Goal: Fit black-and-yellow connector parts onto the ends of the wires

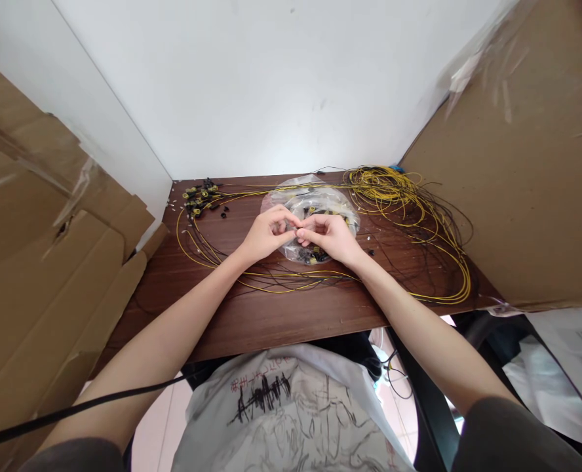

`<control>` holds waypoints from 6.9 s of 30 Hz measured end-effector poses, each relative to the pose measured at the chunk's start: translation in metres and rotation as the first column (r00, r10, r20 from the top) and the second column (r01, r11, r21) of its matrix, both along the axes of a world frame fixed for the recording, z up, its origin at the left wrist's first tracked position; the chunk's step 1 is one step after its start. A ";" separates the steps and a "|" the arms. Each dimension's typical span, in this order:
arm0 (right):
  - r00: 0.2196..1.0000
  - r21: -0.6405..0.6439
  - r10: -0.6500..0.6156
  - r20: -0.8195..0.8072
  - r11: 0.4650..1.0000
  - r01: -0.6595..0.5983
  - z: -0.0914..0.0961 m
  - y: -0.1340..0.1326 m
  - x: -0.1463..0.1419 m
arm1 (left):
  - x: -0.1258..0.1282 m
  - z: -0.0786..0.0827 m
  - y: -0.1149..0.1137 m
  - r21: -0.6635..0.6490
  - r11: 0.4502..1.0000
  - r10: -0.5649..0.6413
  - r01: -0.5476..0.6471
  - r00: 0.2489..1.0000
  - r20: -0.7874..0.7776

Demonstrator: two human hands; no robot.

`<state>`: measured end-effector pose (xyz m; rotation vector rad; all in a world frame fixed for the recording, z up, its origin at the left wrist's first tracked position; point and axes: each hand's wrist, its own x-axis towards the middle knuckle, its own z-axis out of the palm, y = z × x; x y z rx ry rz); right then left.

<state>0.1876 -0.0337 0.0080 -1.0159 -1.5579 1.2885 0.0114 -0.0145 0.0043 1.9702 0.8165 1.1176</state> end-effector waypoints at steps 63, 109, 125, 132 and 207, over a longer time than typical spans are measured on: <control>0.655 0.567 -0.422 0.627 0.824 -0.011 -0.002 0.006 0.021 | 0.001 -0.001 -0.001 -0.075 0.987 0.125 -0.139 0.978 -0.165; 0.896 0.576 -0.326 0.301 0.811 0.102 0.004 -0.004 0.003 | 0.002 -0.001 -0.001 -0.053 0.991 0.115 -0.124 0.982 -0.148; 0.961 0.447 -0.233 0.151 0.883 0.144 -0.003 -0.002 -0.002 | 0.001 -0.007 0.004 -0.074 0.992 0.094 -0.105 0.986 -0.141; 0.952 0.441 -0.259 0.162 0.882 0.165 -0.005 0.000 -0.001 | 0.001 -0.005 0.002 -0.092 0.988 0.106 -0.120 0.984 -0.145; 0.881 0.605 -0.238 0.409 0.794 -0.066 -0.005 -0.005 0.000 | 0.002 -0.004 0.002 -0.156 0.984 0.070 -0.084 0.993 -0.092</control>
